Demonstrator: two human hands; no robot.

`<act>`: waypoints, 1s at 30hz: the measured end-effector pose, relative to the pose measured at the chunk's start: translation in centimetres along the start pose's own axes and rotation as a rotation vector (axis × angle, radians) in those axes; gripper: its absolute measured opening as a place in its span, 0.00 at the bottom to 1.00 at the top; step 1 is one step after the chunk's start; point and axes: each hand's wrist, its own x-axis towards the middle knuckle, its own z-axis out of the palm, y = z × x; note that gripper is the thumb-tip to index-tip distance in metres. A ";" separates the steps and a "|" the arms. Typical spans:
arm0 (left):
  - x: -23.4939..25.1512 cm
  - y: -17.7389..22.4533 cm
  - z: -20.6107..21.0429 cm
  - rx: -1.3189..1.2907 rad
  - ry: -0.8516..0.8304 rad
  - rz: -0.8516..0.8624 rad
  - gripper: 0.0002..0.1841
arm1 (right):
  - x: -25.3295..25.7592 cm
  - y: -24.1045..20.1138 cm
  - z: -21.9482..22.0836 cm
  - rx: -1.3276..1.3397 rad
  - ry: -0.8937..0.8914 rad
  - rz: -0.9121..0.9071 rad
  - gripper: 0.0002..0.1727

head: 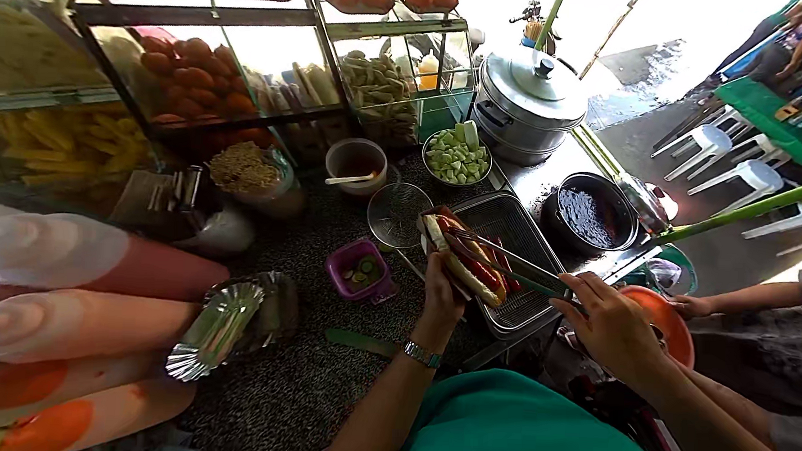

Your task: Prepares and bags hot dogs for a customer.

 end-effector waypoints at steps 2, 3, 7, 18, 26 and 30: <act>0.0 -0.3 -0.5 -0.003 0.003 -0.018 0.24 | 0.0 0.0 0.1 -0.008 -0.003 -0.012 0.26; -0.1 -0.3 -0.6 -0.016 0.027 -0.030 0.23 | 0.1 0.2 -0.1 -0.008 0.001 -0.012 0.27; -0.4 0.1 -0.9 -0.057 0.025 -0.054 0.22 | 0.2 0.1 -0.1 0.011 0.021 -0.032 0.27; -2.6 3.8 -5.6 -0.268 -0.080 -0.032 0.44 | 0.2 5.8 9.5 0.259 -0.285 0.607 0.34; -8.9 8.0 -13.9 -0.303 -0.031 0.160 0.34 | 5.5 2.2 13.3 0.268 -0.198 0.279 0.50; -12.2 8.5 -18.2 -0.373 0.155 0.174 0.40 | 15.1 -7.9 12.6 0.463 -0.139 -0.200 0.38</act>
